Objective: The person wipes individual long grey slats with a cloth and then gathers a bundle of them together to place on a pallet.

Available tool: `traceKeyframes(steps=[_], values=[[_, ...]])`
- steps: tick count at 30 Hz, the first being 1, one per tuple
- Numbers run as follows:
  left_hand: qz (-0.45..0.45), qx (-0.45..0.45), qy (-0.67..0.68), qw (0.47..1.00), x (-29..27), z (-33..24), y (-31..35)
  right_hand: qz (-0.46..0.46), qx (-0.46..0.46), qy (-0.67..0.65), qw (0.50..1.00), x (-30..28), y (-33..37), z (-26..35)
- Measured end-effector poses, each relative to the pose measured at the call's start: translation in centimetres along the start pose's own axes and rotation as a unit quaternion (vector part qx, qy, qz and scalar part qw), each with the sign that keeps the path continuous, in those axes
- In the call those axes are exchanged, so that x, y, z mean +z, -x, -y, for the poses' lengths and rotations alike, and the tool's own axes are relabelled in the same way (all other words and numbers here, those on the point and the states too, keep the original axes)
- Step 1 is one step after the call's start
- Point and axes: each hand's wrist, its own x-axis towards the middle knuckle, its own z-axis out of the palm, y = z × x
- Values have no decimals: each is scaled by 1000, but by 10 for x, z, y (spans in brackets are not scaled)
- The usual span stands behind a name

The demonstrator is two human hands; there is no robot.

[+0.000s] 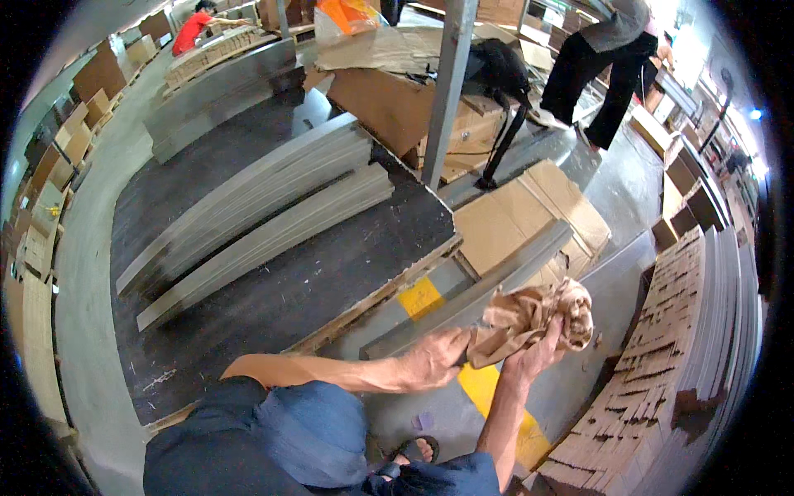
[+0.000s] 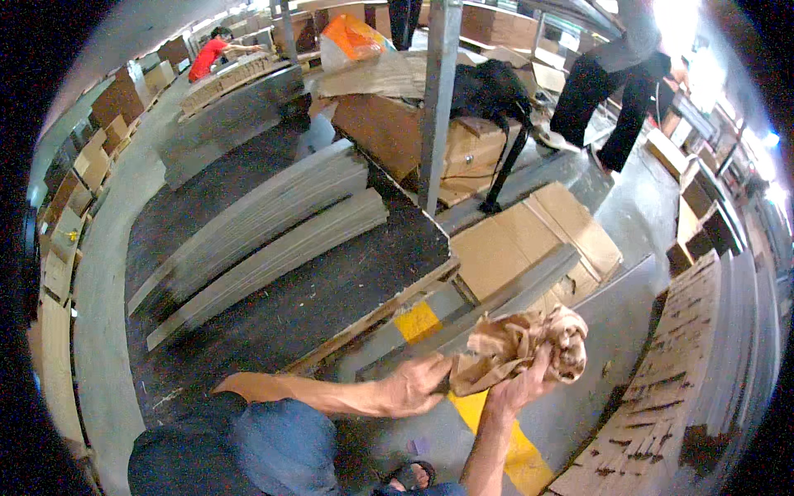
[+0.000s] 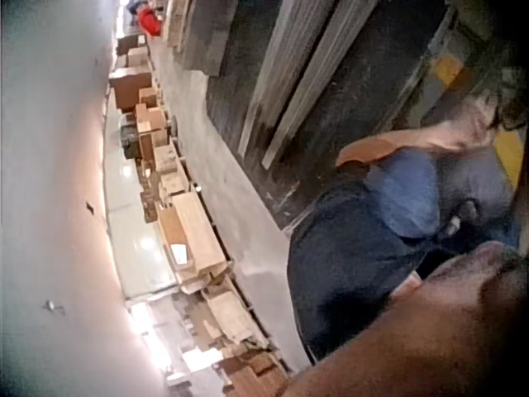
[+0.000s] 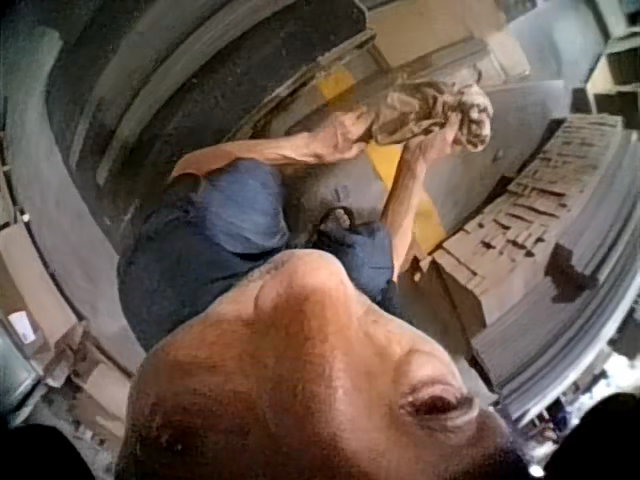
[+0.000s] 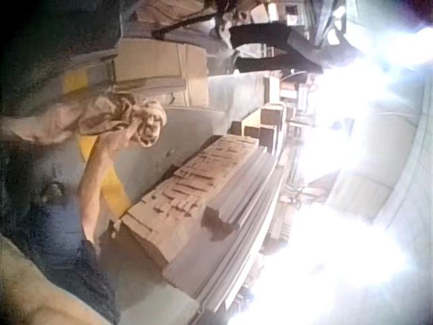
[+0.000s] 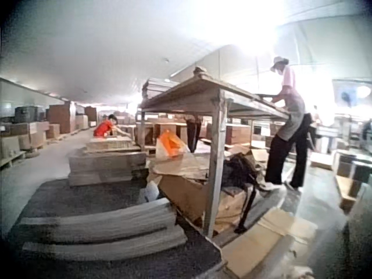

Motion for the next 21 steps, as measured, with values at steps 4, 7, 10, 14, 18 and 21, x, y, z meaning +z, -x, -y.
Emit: traceKeyframes(steps=[4,7,10,14,18,21], values=[[-97,36,31,994,21,-6,-8,-25,20,-15,999,32,58,15],[-95,54,54,993,21,-9,-12,43,7,-59,997,19,62,10],[-101,102,48,988,21,-6,-7,95,-58,129,985,26,58,17],[19,151,30,988,-13,-3,5,162,-47,272,947,10,26,38],[-86,284,-69,953,-122,-32,-33,401,-234,427,776,20,-5,62],[-4,198,-287,937,-171,-47,-51,523,-166,500,669,36,6,70]])
